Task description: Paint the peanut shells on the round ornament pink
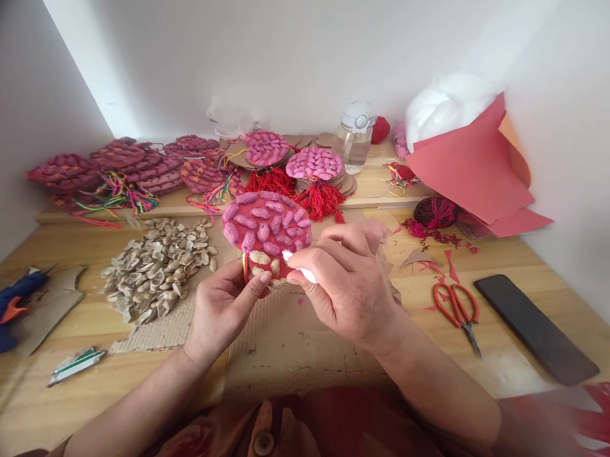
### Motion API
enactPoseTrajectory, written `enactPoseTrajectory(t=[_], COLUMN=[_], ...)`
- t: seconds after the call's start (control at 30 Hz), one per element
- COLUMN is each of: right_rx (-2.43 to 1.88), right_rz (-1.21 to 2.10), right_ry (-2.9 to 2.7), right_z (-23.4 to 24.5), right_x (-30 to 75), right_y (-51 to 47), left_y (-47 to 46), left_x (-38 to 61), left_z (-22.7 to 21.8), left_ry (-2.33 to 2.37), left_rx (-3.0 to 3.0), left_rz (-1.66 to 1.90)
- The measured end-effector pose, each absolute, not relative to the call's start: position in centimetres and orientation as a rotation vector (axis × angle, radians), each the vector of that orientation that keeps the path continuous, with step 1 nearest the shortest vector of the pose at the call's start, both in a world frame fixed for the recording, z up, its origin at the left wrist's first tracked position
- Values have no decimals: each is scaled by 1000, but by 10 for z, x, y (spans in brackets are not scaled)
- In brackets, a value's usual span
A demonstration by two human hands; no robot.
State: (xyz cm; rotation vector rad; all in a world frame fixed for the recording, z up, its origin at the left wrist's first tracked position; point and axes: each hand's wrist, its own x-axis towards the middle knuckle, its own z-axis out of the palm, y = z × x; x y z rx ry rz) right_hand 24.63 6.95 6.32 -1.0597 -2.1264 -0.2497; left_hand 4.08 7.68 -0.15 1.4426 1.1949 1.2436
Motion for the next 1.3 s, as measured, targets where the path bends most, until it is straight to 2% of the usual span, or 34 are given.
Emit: enactPoseTrajectory(t=[1.3], right_rx=[-1056], right_rz=[-265], right_ry=[-2252], right_z=[61], right_x=[246], right_y=[70], left_y=[79], left_x=[42], left_z=[-2], left_ry=[1242], left_rx=[1649], left_rz=[1206])
